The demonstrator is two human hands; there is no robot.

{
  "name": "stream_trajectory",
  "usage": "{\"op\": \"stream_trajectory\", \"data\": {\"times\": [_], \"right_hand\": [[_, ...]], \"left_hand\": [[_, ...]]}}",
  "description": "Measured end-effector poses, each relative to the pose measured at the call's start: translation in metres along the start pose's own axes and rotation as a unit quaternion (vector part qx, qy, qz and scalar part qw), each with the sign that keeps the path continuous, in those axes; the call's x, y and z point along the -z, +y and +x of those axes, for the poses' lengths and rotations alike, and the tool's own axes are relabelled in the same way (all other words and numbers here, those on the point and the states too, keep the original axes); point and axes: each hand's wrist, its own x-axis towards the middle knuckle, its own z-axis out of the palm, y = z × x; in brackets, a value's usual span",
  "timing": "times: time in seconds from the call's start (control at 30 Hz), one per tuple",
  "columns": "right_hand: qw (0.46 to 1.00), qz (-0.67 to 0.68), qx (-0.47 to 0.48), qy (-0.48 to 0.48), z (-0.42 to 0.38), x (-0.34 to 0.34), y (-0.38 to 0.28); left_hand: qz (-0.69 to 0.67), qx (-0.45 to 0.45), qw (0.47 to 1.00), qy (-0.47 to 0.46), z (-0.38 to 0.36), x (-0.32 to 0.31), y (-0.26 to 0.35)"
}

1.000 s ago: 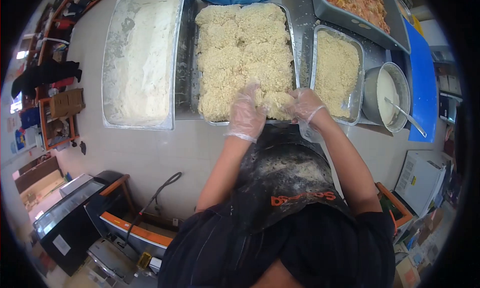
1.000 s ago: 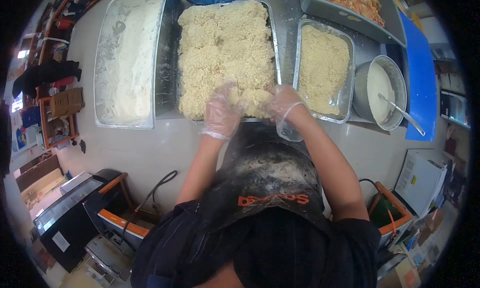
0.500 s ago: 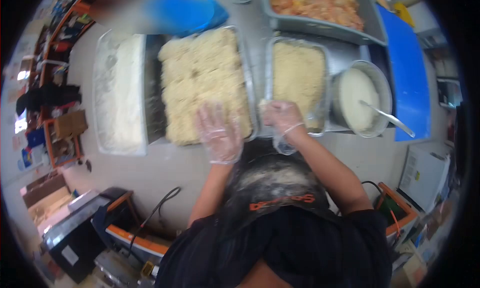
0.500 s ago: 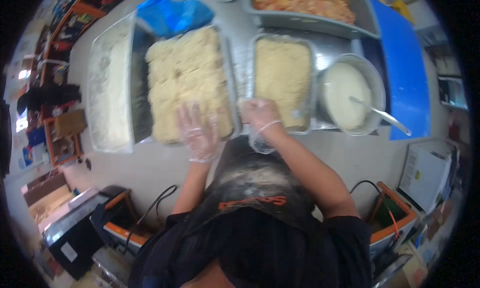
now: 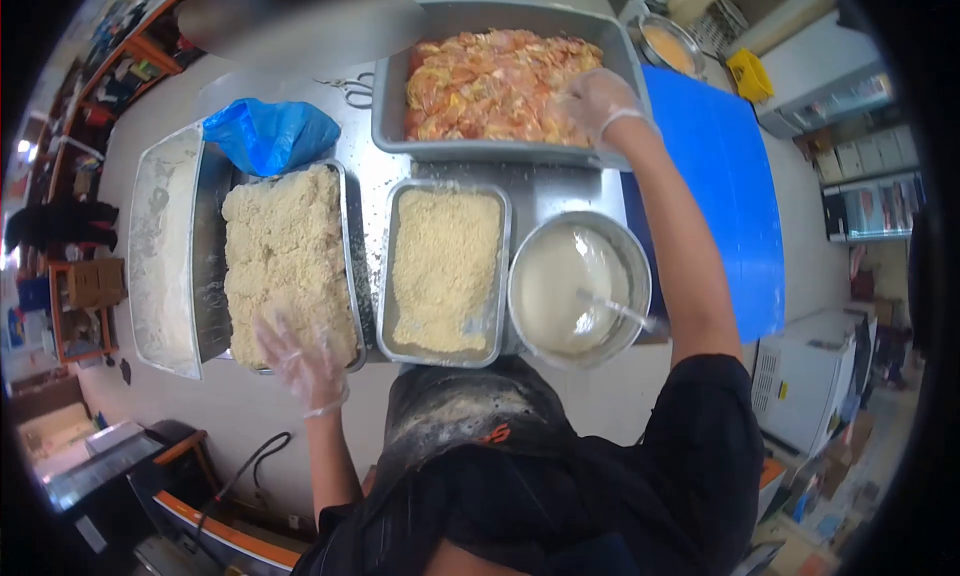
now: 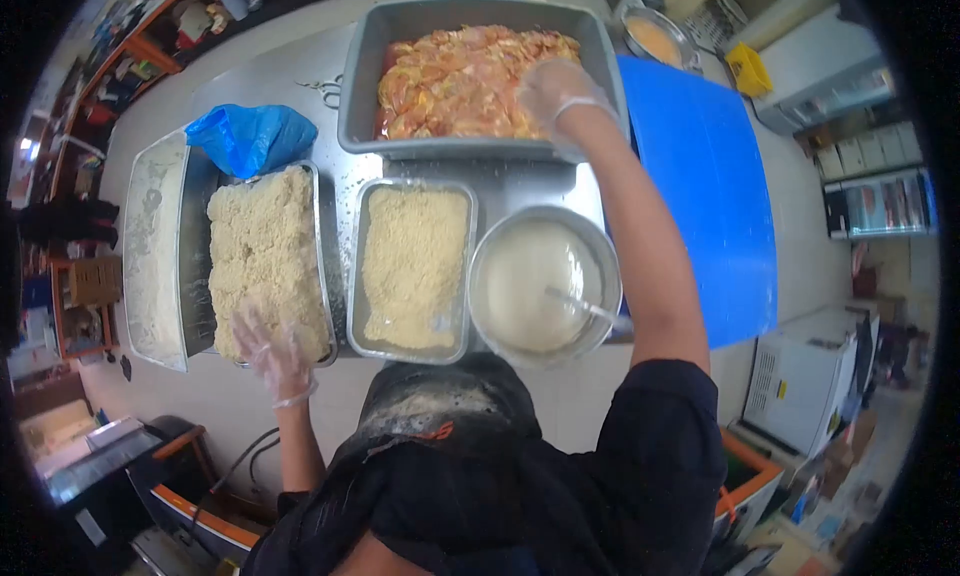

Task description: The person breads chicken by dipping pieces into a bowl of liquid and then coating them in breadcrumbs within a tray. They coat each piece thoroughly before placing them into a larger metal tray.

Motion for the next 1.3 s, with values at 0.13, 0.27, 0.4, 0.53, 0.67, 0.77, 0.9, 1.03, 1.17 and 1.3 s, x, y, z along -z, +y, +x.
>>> {"op": "stream_trajectory", "data": {"times": [0.13, 0.27, 0.4, 0.53, 0.67, 0.77, 0.9, 1.03, 1.17, 1.3], "right_hand": [[0.999, -0.023, -0.020, -0.038, 0.110, -0.031, 0.065], [0.995, -0.096, -0.008, 0.011, 0.162, -0.047, 0.040], [0.995, -0.023, 0.077, 0.060, 0.225, -0.083, 0.045], [0.996, -0.051, 0.061, 0.030, 0.235, -0.089, 0.041], [0.995, -0.016, 0.097, 0.017, 0.235, -0.077, 0.037], [0.984, 0.006, 0.149, 0.095, 0.216, -0.043, 0.023], [0.951, 0.284, 0.111, -0.057, 0.179, -0.009, 0.024], [0.844, 0.500, 0.106, -0.163, 0.081, 0.036, -0.027], [0.817, 0.520, 0.139, -0.205, 0.021, 0.048, -0.066], [0.830, 0.505, 0.080, -0.223, -0.041, 0.056, -0.106]], "left_hand": [[0.020, 0.059, 0.998, 0.021, -0.018, 0.027, 0.006], [0.066, 0.131, 0.989, 0.030, -0.038, 0.069, 0.011], [0.128, 0.215, 0.968, 0.013, -0.059, 0.094, 0.011], [0.156, 0.233, 0.960, 0.011, -0.067, 0.100, 0.012], [0.149, 0.251, 0.956, 0.008, -0.070, 0.104, 0.013], [0.113, 0.175, 0.976, 0.062, -0.059, 0.101, 0.008], [-0.014, 0.125, 0.992, 0.028, -0.016, 0.075, -0.001], [-0.394, 0.071, 0.913, -0.078, 0.090, 0.074, 0.062], [-0.608, 0.001, 0.771, -0.189, 0.159, 0.055, 0.133], [-0.749, -0.134, 0.579, -0.292, 0.183, -0.024, 0.159]]}}
